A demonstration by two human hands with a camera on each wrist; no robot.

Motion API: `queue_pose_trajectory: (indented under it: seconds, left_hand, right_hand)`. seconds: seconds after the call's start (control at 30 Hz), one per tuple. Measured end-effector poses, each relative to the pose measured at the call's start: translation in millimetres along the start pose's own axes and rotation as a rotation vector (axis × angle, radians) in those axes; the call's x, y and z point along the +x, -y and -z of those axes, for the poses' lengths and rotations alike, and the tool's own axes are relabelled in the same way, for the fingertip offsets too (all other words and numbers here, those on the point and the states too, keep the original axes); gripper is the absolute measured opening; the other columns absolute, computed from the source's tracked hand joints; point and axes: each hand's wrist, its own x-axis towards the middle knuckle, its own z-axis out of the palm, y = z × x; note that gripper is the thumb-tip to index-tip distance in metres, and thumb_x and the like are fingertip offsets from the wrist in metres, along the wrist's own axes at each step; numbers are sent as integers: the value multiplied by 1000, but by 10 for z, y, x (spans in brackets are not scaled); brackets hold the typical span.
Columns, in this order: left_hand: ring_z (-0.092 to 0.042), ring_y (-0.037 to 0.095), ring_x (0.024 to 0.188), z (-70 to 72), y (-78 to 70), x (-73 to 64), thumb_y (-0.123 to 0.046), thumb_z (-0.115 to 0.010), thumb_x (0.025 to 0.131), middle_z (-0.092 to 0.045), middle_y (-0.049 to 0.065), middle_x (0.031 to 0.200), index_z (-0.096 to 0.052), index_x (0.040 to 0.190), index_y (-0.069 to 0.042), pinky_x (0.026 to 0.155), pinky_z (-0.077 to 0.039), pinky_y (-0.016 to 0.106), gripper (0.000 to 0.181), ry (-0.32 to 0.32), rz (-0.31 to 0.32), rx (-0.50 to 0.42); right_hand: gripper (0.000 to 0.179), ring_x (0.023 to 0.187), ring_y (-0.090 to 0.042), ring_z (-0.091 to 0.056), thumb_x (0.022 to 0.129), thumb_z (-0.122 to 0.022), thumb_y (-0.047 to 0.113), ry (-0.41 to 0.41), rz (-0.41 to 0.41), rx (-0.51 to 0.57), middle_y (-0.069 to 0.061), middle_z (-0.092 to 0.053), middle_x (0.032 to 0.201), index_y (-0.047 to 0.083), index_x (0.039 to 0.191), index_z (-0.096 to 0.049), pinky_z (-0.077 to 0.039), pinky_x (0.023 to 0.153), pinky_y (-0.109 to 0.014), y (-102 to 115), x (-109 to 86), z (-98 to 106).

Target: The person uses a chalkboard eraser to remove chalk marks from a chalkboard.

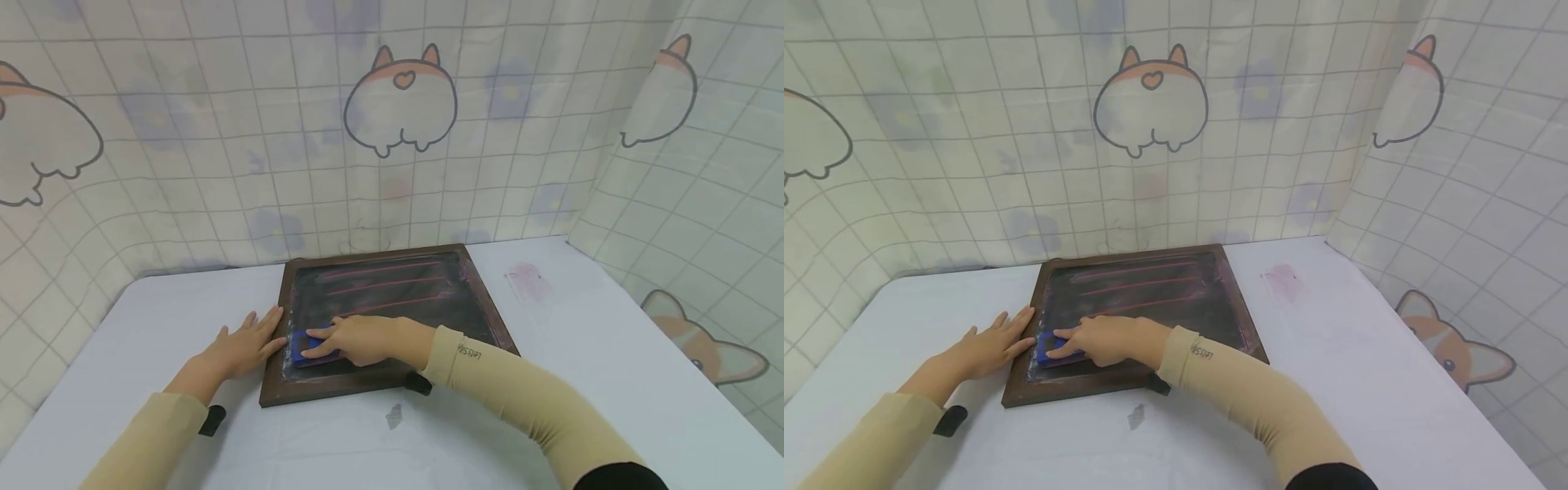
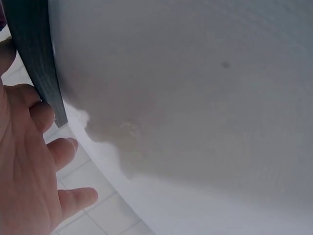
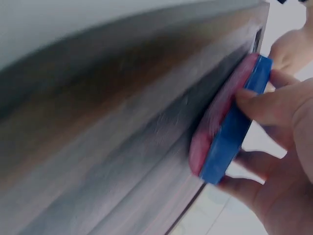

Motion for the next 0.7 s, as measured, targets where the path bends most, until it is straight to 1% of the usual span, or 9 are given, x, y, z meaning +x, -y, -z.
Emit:
queue_pose_trajectory:
  seconds: [0.07, 0.13, 0.2, 0.3, 0.37, 0.5, 0.6, 0.7]
  left_hand:
    - [-16, 54, 149, 2, 9, -5, -50, -38, 110, -16, 21, 168, -16, 163, -1, 106, -12, 83, 76, 0, -3, -3]
    - [-16, 54, 149, 5, 17, -7, -50, -38, 110, -16, 21, 168, -16, 163, -1, 107, -11, 83, 76, 1, -9, -7]
    - [-16, 54, 149, 14, 25, -7, -50, -38, 110, -16, 21, 168, -15, 163, -1, 107, -10, 83, 76, 1, -14, -12]
    - [-15, 54, 149, 34, 19, 1, -49, -38, 110, -16, 22, 168, -14, 163, -1, 107, -10, 82, 76, -2, -19, -14]
    - [-15, 54, 149, 45, 9, 7, -48, -39, 110, -16, 22, 168, -14, 163, -1, 108, -10, 82, 75, -3, -19, -15]
    - [-15, 54, 149, 42, 10, 9, -48, -39, 110, -15, 22, 168, -14, 163, 0, 108, -9, 82, 76, 6, -15, -20]
    - [-14, 54, 149, 20, 26, 2, -50, -39, 110, -14, 22, 168, -14, 163, -1, 108, -8, 82, 76, 10, -13, -28]
    - [-14, 53, 149, -1, 42, -6, -51, -39, 110, -14, 21, 168, -14, 164, -2, 108, -7, 82, 77, 8, -13, -39]
  right_hand:
    - [73, 148, -43, -29, 100, -58, -9, 3, 0, 33, 2, -23, 167, 34, 157, -41, -46, 109, -40, -51, -48, -5]
    - [72, 149, -43, -26, 100, -58, -8, 2, -3, 59, 2, -22, 168, 33, 158, -41, -43, 112, -42, -129, -150, -14]
    - [71, 148, -46, -27, 100, -59, -8, -13, 3, 65, -2, -22, 168, 30, 158, -42, -43, 112, -42, -229, -289, -27]
    - [69, 145, -49, -30, 99, -60, -9, -48, -6, 88, -7, -24, 167, 25, 157, -44, -37, 115, -49, -402, -570, -46]
    - [67, 143, -52, -33, 98, -60, -10, -81, -13, 102, -11, -27, 166, 22, 155, -47, -40, 112, -49, -526, -767, -77]
    - [63, 141, -54, -36, 98, -60, -9, -129, -45, 121, -12, -30, 165, 20, 154, -50, -42, 110, -54, -720, -1142, -168]
    - [63, 142, -53, -35, 98, -60, -9, -149, -70, 137, -12, -32, 164, 20, 153, -51, -42, 109, -56, -813, -1387, -237]
    - [63, 143, -51, -35, 97, -61, -11, -176, -77, 156, -13, -34, 163, 19, 152, -53, -48, 104, -52, -888, -1595, -295]
